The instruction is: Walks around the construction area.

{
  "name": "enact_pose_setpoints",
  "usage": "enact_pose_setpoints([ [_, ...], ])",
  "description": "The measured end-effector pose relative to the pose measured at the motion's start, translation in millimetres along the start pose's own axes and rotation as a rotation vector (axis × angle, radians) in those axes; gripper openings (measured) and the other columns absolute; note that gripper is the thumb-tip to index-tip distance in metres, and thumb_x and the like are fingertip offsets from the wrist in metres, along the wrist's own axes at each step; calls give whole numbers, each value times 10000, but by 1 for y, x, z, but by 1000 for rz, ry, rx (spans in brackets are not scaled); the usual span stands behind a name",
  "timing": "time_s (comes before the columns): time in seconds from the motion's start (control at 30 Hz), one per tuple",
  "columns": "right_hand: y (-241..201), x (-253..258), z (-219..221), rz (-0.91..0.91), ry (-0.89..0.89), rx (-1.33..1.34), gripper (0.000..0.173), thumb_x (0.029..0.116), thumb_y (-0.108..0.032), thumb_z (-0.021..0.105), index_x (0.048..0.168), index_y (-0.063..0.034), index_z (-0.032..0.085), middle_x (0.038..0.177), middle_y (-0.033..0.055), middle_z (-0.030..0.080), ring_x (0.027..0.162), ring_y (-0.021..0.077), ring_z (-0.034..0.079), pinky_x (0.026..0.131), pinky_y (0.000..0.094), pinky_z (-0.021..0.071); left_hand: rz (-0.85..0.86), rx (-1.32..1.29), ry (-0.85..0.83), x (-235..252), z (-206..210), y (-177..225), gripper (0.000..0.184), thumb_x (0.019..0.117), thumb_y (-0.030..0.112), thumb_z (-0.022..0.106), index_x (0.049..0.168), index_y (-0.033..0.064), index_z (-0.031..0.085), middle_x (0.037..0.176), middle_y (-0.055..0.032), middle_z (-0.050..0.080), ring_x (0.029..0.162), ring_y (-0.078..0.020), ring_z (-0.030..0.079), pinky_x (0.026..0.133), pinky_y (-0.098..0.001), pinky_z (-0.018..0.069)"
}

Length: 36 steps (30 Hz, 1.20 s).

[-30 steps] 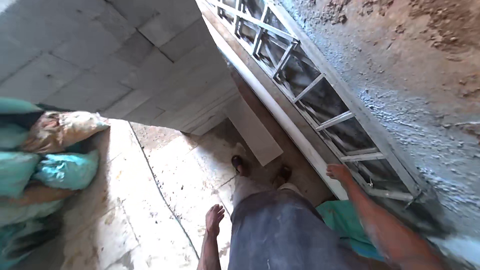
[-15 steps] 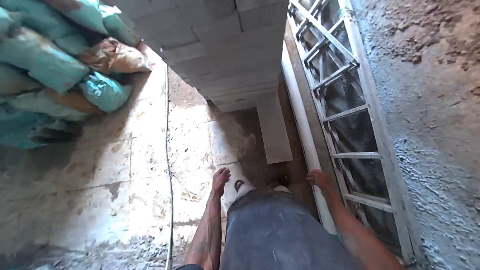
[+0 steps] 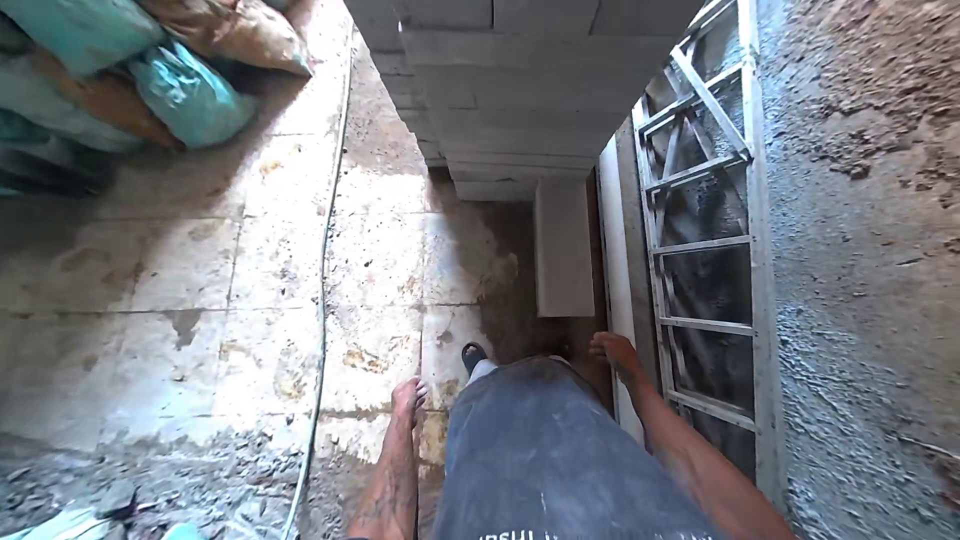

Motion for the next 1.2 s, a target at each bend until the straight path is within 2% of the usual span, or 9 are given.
enact_pose_setpoints([
  [0.13, -5, -4, 3, 3, 22, -14, 366, 1102, -209, 467, 1340, 46, 579, 1263, 235, 650, 1064, 291, 680, 938, 434, 541, -24, -25, -8, 6, -4, -6, 396, 1095, 201, 442, 1380, -67, 493, 1305, -251, 608, 1047, -275, 646, 881, -410, 519],
  [0.33, 3, -10, 12, 38, 6, -122, 365, 1104, -205, 465, 1342, 46, 582, 1268, 239, 649, 1065, 299, 680, 943, 440, 538, 84, -138, -136, -5, 46, 37, 362, 1094, 160, 436, 1371, -64, 503, 1278, -248, 615, 1032, -251, 651, 870, -374, 527],
  [0.47, 0, -8, 17, 16, -22, -178, 356, 1103, -209, 467, 1320, 43, 594, 1239, 233, 657, 1018, 281, 683, 911, 428, 541, 137, -178, -178, -10, 63, 55, 340, 1095, 161, 440, 1342, -56, 524, 1232, -227, 634, 986, -219, 653, 848, -348, 529],
  [0.57, -13, -8, 17, -24, -34, -215, 368, 1106, -222, 460, 1331, 37, 591, 1252, 232, 659, 1047, 291, 684, 932, 442, 537, 146, -185, -173, -4, 59, 51, 333, 1095, 162, 435, 1330, -52, 532, 1211, -222, 638, 953, -217, 652, 825, -347, 530],
  [0.73, -33, -8, 13, -68, -33, -236, 375, 1107, -228, 454, 1347, 29, 586, 1277, 227, 656, 1092, 302, 684, 960, 449, 538, 95, -143, -124, 7, 40, 18, 352, 1099, 179, 422, 1340, -54, 529, 1230, -231, 625, 957, -228, 642, 819, -362, 522],
  [0.93, -33, -13, 11, -76, -19, -252, 361, 1100, -231, 480, 1333, 16, 602, 1261, 216, 665, 1071, 287, 690, 951, 439, 539, 40, -109, -101, 8, 34, -15, 363, 1095, 191, 438, 1353, -48, 522, 1244, -229, 620, 958, -229, 638, 822, -366, 520],
  [1.2, -8, -19, 17, -43, -27, -266, 355, 1097, -219, 485, 1327, 24, 605, 1253, 222, 664, 1058, 297, 686, 943, 447, 538, 73, -123, -156, -4, 49, 3, 350, 1094, 169, 438, 1354, -52, 516, 1268, -233, 614, 993, -227, 640, 838, -357, 517],
])
Point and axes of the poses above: each hand's wrist, its own x-axis towards the middle knuckle, its own z-axis out of the palm, y = z × x, the point moved 10 cm from there along x, towards the middle knuckle
